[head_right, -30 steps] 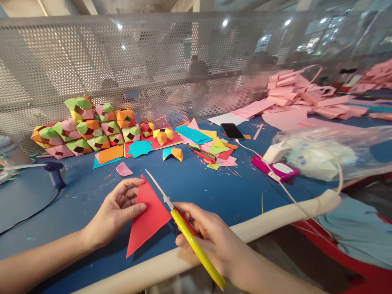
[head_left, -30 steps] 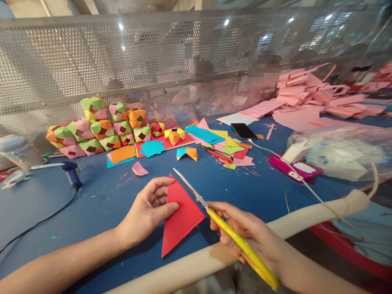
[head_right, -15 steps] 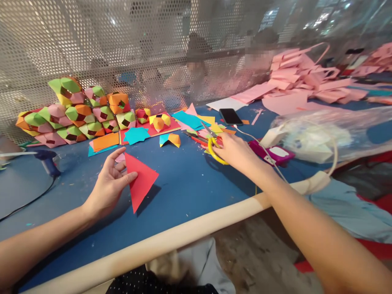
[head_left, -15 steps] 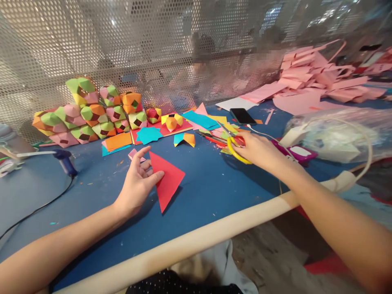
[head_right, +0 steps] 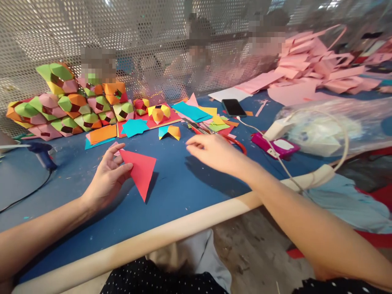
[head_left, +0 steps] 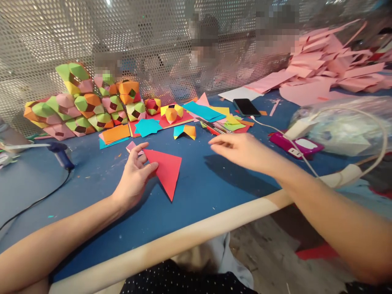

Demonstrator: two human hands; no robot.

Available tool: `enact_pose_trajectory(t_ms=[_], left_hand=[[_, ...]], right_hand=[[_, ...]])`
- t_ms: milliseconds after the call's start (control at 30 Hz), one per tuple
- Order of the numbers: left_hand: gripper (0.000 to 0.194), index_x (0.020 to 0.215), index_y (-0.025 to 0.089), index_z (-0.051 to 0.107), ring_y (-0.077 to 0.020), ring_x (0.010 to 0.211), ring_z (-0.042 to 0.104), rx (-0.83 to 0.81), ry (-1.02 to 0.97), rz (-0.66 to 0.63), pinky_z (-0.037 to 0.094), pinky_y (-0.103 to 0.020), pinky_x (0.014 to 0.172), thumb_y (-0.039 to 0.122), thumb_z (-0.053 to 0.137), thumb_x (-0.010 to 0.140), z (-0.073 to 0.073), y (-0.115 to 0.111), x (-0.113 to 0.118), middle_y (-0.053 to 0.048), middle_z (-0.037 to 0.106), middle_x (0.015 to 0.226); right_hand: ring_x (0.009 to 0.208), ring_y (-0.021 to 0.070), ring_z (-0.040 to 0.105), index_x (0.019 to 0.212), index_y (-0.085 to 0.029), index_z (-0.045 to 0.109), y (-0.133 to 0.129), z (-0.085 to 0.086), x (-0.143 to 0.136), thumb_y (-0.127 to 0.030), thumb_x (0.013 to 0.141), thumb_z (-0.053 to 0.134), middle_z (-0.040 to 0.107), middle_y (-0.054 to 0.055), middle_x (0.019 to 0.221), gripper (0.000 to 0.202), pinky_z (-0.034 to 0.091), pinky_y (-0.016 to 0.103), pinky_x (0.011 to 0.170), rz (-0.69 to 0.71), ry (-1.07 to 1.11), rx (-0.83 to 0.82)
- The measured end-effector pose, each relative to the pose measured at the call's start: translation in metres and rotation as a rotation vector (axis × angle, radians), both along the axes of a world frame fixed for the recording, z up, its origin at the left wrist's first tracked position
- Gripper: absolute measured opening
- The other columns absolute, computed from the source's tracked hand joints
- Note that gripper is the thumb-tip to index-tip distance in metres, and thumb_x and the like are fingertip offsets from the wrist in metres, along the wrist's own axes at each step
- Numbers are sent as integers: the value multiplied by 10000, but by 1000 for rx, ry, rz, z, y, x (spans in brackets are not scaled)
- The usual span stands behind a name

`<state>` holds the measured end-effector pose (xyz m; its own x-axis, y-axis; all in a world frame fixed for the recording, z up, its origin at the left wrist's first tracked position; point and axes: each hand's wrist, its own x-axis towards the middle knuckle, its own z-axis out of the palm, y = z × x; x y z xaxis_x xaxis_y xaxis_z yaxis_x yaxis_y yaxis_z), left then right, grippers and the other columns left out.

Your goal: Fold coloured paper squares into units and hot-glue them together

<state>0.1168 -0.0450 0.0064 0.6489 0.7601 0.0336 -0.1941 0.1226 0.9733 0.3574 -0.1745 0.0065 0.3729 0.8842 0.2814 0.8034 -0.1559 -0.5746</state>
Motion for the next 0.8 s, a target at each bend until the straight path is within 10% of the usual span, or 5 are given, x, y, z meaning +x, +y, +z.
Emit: enact_pose_trajectory(t_ms=[300, 533, 800], left_hand=[[475, 1120, 255, 444, -107, 749, 589, -16, -134, -50, 493, -265, 717, 74, 627, 721, -1, 0, 0, 31, 608, 867], [457, 1199, 273, 424, -142, 938, 602, -23, -90, -26, 485, -289, 796, 190, 615, 792, -1, 3, -2, -33, 614, 1090], [971, 1422, 398, 133, -142, 988, 606, -1, 18, -66, 493, -302, 852, 117, 705, 689, -8, 1, -3, -110, 274, 1481]], right_hand=[[717, 135, 601, 891, -124, 627, 30, -5, -77, -337, 825, 543, 660, 56, 820, 238, 489, 265, 627, 484, 752, -166], [605, 108, 492, 693, -138, 593, 37, -8, -81, -324, 804, 570, 565, -8, 643, 217, 397, 247, 584, 361, 469, -14], [619, 110, 480, 706, -165, 571, 35, -10, -90, -275, 821, 595, 571, 2, 680, 161, 352, 232, 592, 407, 31, 164]])
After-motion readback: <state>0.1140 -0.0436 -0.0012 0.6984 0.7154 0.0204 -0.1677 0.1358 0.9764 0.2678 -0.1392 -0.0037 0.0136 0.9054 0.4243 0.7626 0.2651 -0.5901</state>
